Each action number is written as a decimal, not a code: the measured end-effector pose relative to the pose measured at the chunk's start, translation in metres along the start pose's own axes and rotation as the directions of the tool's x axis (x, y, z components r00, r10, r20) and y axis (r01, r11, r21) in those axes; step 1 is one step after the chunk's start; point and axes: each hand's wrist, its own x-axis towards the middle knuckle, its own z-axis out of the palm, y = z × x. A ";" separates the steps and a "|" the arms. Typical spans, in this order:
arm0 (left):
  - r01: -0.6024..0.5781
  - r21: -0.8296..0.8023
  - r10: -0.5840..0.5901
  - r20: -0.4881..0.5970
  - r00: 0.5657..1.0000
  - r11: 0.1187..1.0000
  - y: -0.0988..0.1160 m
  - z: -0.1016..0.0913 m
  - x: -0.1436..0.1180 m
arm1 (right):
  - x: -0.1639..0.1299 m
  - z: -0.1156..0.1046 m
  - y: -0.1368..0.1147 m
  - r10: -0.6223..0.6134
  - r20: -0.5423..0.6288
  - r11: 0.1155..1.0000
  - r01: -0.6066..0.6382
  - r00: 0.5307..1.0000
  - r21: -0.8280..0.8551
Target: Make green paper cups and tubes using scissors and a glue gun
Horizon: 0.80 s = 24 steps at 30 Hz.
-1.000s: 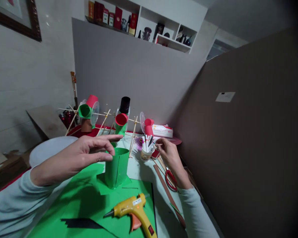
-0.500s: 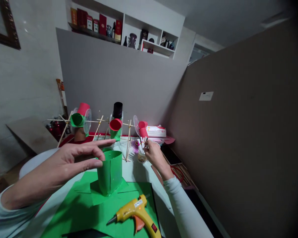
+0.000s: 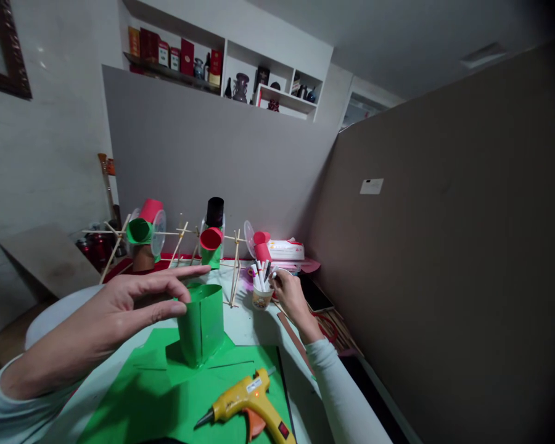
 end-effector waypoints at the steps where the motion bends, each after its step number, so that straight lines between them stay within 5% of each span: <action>1: -0.017 0.019 0.018 -0.025 1.000 1.000 0.001 0.001 0.000 | 0.000 -0.004 -0.002 0.007 -0.038 0.998 -0.005 0.999 0.060; 5: -0.158 0.123 0.176 -0.151 0.973 0.980 0.010 0.005 0.002 | -0.003 -0.027 -0.016 0.056 -0.210 0.939 0.020 0.976 0.344; 9: -0.255 0.154 0.281 -0.180 0.943 0.955 0.016 0.008 0.001 | -0.009 -0.044 -0.045 0.103 -0.278 0.751 0.109 0.955 0.652; 16: -0.060 0.145 0.072 -0.078 0.994 0.988 0.025 0.010 -0.004 | -0.041 -0.046 -0.106 0.091 -0.124 0.391 0.079 0.988 0.917; 24: 0.050 0.064 -0.050 -0.002 0.999 0.997 0.033 0.013 -0.008 | -0.057 -0.040 -0.127 0.009 -0.010 0.257 0.008 1.000 0.966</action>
